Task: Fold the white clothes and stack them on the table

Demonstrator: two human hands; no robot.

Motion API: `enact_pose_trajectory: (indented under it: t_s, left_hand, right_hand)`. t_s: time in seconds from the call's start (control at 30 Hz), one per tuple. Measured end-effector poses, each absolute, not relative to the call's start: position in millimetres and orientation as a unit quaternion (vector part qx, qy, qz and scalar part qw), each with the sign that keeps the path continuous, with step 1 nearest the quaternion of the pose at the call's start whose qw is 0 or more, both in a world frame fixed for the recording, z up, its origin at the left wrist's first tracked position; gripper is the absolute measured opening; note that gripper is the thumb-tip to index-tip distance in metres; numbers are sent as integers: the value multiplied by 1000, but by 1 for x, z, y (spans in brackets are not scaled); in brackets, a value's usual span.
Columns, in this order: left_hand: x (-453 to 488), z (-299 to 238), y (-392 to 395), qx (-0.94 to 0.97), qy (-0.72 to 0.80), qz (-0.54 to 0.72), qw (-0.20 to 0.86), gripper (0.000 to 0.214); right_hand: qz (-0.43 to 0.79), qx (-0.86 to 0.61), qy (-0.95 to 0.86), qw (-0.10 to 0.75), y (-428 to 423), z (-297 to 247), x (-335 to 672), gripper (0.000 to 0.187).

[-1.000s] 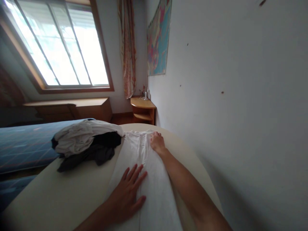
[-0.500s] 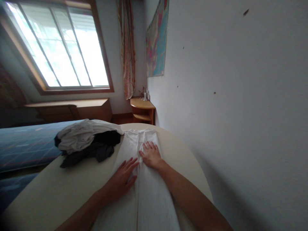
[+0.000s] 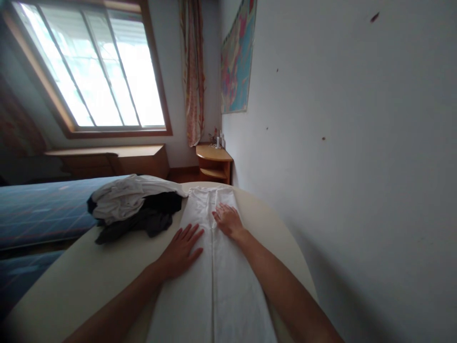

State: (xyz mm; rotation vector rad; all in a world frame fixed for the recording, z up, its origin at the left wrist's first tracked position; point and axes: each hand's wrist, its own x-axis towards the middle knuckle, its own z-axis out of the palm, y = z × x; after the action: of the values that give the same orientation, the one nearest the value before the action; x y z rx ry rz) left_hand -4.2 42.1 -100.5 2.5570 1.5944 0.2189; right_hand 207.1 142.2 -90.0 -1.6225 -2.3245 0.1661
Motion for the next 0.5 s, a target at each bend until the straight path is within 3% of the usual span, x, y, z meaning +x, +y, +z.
enact_pose_trajectory:
  t_s: [0.27,0.5]
  left_hand:
    - [-6,-105,61,852,517,73,41,60]
    - [-5,-107,94,858,507,83,4,58]
  right_hand:
    - [91,-646,-754,72,86,-109,203,75]
    - [96,-635,-766,42,112,-102,204,80]
